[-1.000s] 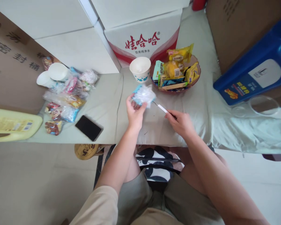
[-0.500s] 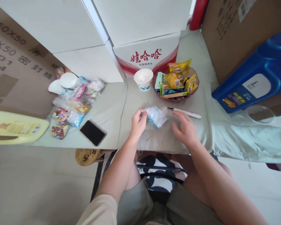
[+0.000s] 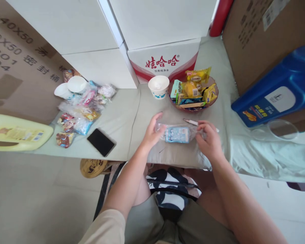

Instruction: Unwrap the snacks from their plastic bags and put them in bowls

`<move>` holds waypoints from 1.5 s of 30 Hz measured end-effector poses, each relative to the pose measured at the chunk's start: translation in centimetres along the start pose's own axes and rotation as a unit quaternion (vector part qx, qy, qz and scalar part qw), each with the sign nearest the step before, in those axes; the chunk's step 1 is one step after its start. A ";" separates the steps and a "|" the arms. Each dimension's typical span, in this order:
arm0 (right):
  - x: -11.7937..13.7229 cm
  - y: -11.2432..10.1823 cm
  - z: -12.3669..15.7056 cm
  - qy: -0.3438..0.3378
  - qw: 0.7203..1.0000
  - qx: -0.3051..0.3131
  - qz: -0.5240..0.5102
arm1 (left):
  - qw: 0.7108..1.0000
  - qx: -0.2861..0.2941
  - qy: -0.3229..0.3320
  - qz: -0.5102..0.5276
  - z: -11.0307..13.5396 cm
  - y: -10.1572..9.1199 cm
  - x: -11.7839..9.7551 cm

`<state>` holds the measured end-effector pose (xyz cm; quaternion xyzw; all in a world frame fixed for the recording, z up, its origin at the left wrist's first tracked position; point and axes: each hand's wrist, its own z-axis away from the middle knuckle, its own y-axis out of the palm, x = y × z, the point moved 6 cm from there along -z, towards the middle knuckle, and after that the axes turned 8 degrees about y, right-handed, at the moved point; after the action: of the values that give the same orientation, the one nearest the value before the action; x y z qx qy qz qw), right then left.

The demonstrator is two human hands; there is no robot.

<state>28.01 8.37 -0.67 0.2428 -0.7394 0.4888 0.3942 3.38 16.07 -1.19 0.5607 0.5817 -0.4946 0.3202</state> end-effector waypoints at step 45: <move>1.2 2.8 2.7 0.108 0.960 0.248 -0.067 | 0.839 0.073 -0.366 0.395 2.7 6.3 -0.1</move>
<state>24.36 7.09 -1.77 0.3276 -0.5300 0.6526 0.4311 9.01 12.73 -3.33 0.5428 0.1130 -0.5363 0.6364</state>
